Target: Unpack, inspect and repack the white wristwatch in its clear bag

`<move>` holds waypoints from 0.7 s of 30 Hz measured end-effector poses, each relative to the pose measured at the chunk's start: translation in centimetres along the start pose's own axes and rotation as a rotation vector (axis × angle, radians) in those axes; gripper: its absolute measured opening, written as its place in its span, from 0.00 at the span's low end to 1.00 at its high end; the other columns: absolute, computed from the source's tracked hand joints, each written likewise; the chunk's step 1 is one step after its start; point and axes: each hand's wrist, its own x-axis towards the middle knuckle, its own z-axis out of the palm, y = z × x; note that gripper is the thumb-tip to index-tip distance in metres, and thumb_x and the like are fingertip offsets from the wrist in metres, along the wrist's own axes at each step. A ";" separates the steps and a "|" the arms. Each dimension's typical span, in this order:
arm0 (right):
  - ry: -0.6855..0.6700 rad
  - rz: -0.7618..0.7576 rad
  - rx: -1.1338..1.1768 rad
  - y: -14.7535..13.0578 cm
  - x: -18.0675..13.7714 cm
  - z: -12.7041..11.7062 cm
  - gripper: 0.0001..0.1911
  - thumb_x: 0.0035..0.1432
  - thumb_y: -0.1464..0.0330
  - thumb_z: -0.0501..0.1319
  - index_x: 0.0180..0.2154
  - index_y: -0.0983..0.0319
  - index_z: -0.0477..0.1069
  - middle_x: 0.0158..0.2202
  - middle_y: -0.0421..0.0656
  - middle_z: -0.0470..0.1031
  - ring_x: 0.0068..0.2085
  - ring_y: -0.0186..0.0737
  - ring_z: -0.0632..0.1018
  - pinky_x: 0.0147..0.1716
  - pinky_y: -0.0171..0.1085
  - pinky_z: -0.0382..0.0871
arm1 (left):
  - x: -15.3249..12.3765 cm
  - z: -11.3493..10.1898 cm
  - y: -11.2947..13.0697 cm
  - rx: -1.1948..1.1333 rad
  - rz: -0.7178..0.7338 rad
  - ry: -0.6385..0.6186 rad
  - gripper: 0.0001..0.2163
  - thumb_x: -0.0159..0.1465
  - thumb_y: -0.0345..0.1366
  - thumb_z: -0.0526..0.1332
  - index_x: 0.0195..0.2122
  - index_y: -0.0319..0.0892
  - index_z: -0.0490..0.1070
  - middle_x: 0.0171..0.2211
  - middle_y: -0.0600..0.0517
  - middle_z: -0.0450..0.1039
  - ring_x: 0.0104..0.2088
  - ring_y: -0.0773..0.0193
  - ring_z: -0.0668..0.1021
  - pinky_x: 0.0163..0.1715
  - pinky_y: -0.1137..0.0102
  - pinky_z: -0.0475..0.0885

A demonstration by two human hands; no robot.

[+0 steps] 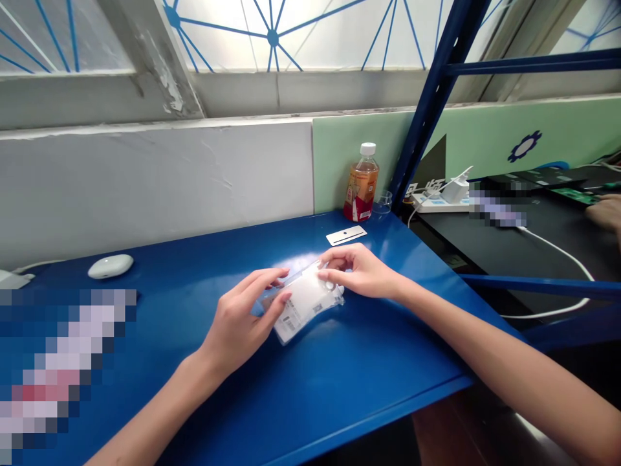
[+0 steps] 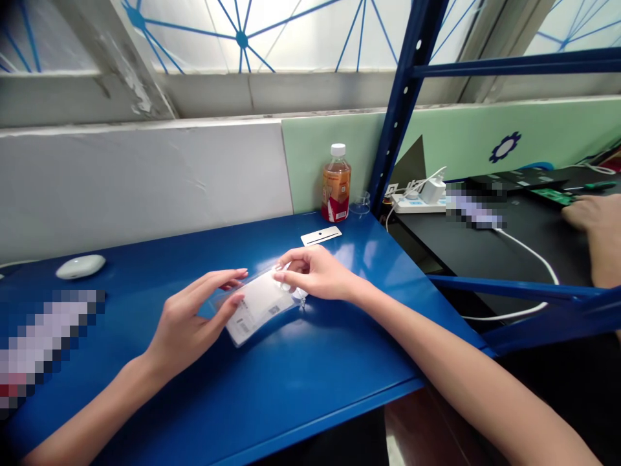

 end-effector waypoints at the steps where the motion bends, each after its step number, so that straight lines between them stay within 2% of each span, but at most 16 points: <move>1: -0.021 0.051 0.013 0.2 0.1 -0.1 0.13 0.57 0.61 0.66 0.37 0.65 0.75 0.22 0.40 0.76 0.23 0.34 0.75 0.23 0.33 0.67 | -0.1 0.1 -0.1 0.012 -0.002 -0.034 0.14 0.68 0.36 0.61 0.54 0.43 0.70 0.49 0.47 0.76 0.43 0.60 0.80 0.40 0.69 0.78; 4: -0.048 0.175 0.011 0.6 0.3 -0.2 0.14 0.57 0.60 0.66 0.36 0.65 0.74 0.21 0.41 0.76 0.22 0.35 0.76 0.22 0.33 0.68 | -0.4 0.4 -0.7 0.047 0.005 -0.132 0.22 0.67 0.40 0.63 0.61 0.45 0.64 0.54 0.46 0.72 0.50 0.55 0.77 0.48 0.63 0.76; 7: -0.048 0.201 -0.031 0.9 0.4 -0.2 0.15 0.58 0.59 0.65 0.37 0.65 0.74 0.22 0.42 0.77 0.24 0.36 0.77 0.23 0.33 0.68 | -0.6 0.6 -1.1 0.058 -0.017 -0.230 0.27 0.65 0.45 0.65 0.63 0.47 0.61 0.58 0.45 0.68 0.57 0.50 0.73 0.53 0.59 0.74; 9: -0.022 0.144 -0.137 1.0 0.4 -0.2 0.14 0.58 0.59 0.65 0.36 0.65 0.75 0.24 0.42 0.77 0.26 0.36 0.77 0.24 0.33 0.67 | -0.6 0.6 -1.3 0.060 -0.040 -0.275 0.28 0.64 0.47 0.65 0.63 0.47 0.62 0.59 0.44 0.67 0.57 0.49 0.73 0.53 0.58 0.74; 12: 0.047 0.005 -0.413 1.2 0.3 -0.4 0.12 0.58 0.60 0.65 0.34 0.64 0.76 0.27 0.42 0.76 0.28 0.35 0.74 0.27 0.34 0.64 | -0.4 0.4 -1.6 0.060 -0.055 -0.314 0.28 0.65 0.48 0.64 0.64 0.47 0.63 0.58 0.44 0.69 0.56 0.49 0.73 0.51 0.57 0.75; 15: 0.074 -0.116 -0.633 1.5 0.2 -0.8 0.15 0.59 0.59 0.65 0.40 0.64 0.77 0.34 0.44 0.76 0.32 0.37 0.74 0.32 0.36 0.66 | -0.3 0.2 -1.9 0.064 -0.048 -0.358 0.27 0.66 0.48 0.62 0.64 0.48 0.63 0.58 0.45 0.70 0.57 0.48 0.73 0.53 0.55 0.74; 18: -0.017 -0.262 -0.702 1.5 0.1 -1.2 0.20 0.60 0.57 0.64 0.47 0.64 0.75 0.46 0.50 0.75 0.42 0.43 0.76 0.41 0.41 0.70 | -0.3 0.1 -2.0 0.090 -0.026 -0.386 0.27 0.67 0.47 0.60 0.65 0.45 0.62 0.61 0.44 0.68 0.60 0.48 0.70 0.57 0.53 0.70; 21: -0.141 -0.363 -0.713 1.4 0.0 -1.4 0.25 0.57 0.53 0.66 0.50 0.63 0.74 0.51 0.53 0.73 0.50 0.49 0.75 0.48 0.45 0.70 | -0.5 0.3 -2.1 0.116 -0.026 -0.402 0.27 0.68 0.47 0.59 0.66 0.45 0.60 0.63 0.45 0.65 0.64 0.47 0.65 0.60 0.52 0.67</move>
